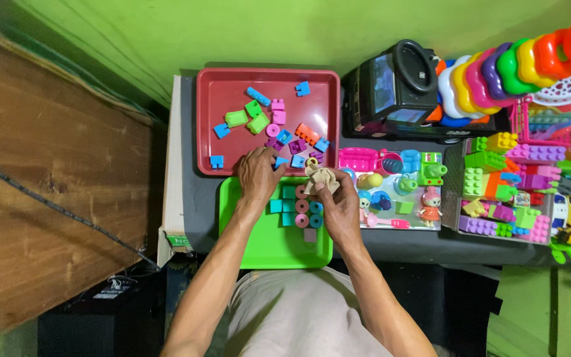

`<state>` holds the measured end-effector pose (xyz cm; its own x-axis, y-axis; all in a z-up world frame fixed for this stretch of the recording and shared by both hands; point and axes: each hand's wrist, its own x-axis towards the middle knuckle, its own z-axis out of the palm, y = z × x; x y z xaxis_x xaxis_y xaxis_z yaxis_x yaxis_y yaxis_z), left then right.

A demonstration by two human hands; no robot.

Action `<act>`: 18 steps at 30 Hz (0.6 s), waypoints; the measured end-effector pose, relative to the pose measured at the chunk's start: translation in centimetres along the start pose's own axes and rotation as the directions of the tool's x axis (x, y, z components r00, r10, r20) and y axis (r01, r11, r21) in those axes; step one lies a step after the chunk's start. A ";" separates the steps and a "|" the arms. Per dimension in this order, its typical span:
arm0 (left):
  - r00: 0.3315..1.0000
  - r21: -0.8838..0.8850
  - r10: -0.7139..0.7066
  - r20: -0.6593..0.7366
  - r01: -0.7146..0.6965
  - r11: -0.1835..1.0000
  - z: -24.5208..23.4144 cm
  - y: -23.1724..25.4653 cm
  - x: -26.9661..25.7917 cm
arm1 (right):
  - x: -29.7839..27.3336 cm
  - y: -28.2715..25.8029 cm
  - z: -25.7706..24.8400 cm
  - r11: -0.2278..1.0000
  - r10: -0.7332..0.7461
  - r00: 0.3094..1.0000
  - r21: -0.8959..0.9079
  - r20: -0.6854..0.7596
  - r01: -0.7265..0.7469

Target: The person picks up small colorful plastic building blocks from a red tray and wipes them with a cloth. They then place the blocks onto a green tray and occasionally attach them to a larger structure on the table.

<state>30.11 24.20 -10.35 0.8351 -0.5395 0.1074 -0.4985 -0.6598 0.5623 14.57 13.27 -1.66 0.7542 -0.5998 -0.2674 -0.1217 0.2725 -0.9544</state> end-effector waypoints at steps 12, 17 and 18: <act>0.986 -0.364 -0.122 0.112 0.155 0.918 -0.9 -0.4 -0.5 | 0.6 0.8 0.5 0.997 0.051 0.997 -0.062 -0.065 -0.055; 0.986 -0.748 0.111 0.126 0.021 0.663 -0.5 3.0 -4.4 | 0.0 1.3 1.7 0.918 -0.265 0.964 -0.314 -0.025 0.244; 0.983 -0.769 0.111 0.147 0.043 0.638 -0.8 4.2 -5.4 | -0.2 1.4 1.8 0.903 -0.257 0.966 -0.368 -0.042 0.224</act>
<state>23.74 24.76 -7.94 0.7313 -0.6804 0.0475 -0.1033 -0.0416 0.9938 15.40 15.16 -2.73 0.7325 -0.6805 -0.0186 -0.1781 -0.1652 -0.9700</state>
